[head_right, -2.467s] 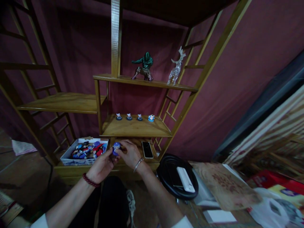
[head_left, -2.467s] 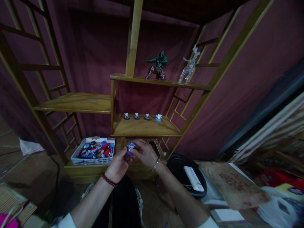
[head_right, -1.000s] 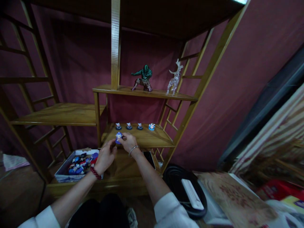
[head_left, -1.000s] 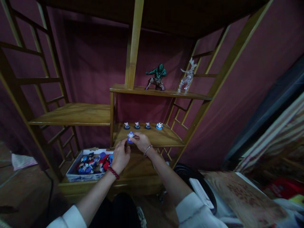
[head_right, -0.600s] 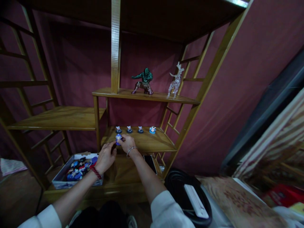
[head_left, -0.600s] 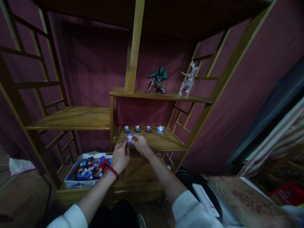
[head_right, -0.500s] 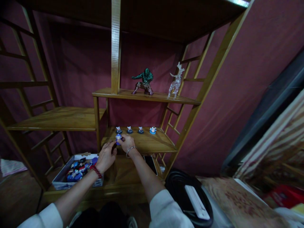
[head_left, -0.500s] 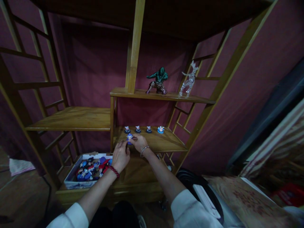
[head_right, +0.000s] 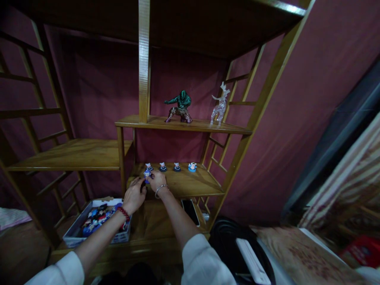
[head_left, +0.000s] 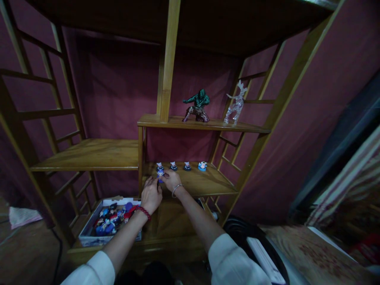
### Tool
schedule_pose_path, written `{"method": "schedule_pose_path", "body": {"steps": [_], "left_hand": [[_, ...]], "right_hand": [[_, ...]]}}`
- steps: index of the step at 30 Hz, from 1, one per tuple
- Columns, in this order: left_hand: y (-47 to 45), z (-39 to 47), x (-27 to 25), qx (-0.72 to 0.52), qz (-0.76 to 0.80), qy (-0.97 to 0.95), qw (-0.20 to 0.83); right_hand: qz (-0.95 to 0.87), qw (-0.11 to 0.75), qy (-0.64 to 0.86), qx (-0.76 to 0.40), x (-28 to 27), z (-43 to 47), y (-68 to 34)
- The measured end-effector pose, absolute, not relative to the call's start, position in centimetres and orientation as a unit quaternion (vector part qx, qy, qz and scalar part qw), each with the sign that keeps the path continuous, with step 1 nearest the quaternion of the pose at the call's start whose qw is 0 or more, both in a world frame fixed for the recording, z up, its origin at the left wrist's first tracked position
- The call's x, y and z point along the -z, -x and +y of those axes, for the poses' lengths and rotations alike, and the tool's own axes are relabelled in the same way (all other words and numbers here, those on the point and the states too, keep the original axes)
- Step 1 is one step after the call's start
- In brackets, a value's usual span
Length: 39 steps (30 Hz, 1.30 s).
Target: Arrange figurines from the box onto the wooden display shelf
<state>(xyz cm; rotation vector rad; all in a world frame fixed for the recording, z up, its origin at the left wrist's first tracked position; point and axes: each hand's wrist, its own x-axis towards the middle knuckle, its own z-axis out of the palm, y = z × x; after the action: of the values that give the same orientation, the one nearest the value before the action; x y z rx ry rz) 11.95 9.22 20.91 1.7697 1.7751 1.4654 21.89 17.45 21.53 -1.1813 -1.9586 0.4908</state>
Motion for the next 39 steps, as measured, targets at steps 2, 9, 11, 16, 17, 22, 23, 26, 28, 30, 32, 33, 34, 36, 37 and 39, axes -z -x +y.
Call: {"method": "schedule_pose_path", "body": {"steps": [2,9,11,16,17,22,23,26,28,30,32,33,34,36,37,39], "left_hand": [[-12.0,9.4,-20.9,-0.489,0.612,-0.611,0.114],[-12.0,10.2,-20.9,-0.494,0.603,-0.619,0.094],[-11.9,10.4,-20.7,-0.495,0.600,-0.622,0.089],[-11.8,10.8,-20.3,-0.495,0.598,-0.626,0.071],[-11.8,10.8,-20.3,-0.490,0.602,-0.627,0.064],[-12.0,11.0,-20.3,-0.417,0.640,-0.645,0.000],[-12.0,11.0,-20.3,-0.397,0.650,-0.648,-0.014],[-12.1,10.9,-20.2,-0.353,0.664,-0.657,-0.050],[-12.2,10.9,-20.2,-0.341,0.667,-0.659,-0.068],[-12.2,10.9,-20.1,-0.336,0.669,-0.658,-0.082],[-12.2,10.9,-20.1,-0.335,0.671,-0.655,-0.092],[-12.3,10.9,-20.1,-0.335,0.671,-0.654,-0.095],[-12.3,10.9,-20.1,-0.336,0.671,-0.654,-0.098],[-12.3,10.9,-20.1,-0.338,0.669,-0.654,-0.102],[-12.4,10.9,-20.1,-0.340,0.667,-0.655,-0.104],[-12.4,10.8,-20.0,-0.345,0.662,-0.657,-0.107]], "right_hand": [[-0.769,0.388,0.467,-0.200,-21.4,17.7,-21.9],[-0.766,0.392,0.465,-0.210,-20.6,18.8,-21.5],[-0.766,0.391,0.464,-0.213,-20.6,19.0,-21.4],[-0.758,0.392,0.466,-0.234,-20.8,19.2,-21.1],[-0.755,0.395,0.465,-0.239,-20.8,19.2,-21.1],[-0.747,0.406,0.462,-0.254,-20.4,19.8,-20.8],[-0.746,0.407,0.461,-0.255,-20.2,19.9,-20.8],[-0.749,0.404,0.457,-0.260,-19.7,20.5,-20.7],[-0.753,0.398,0.455,-0.260,-19.5,20.7,-20.6],[-0.757,0.392,0.455,-0.259,-19.4,20.8,-20.7],[-0.757,0.390,0.453,-0.263,-19.5,20.9,-20.7],[-0.757,0.390,0.450,-0.268,-19.5,20.8,-20.7],[-0.757,0.390,0.448,-0.273,-19.5,20.8,-20.8],[-0.755,0.390,0.447,-0.280,-19.5,20.9,-20.8],[-0.753,0.391,0.447,-0.284,-19.4,20.9,-20.8],[-0.746,0.397,0.447,-0.293,-19.3,21.0,-20.7]]}}
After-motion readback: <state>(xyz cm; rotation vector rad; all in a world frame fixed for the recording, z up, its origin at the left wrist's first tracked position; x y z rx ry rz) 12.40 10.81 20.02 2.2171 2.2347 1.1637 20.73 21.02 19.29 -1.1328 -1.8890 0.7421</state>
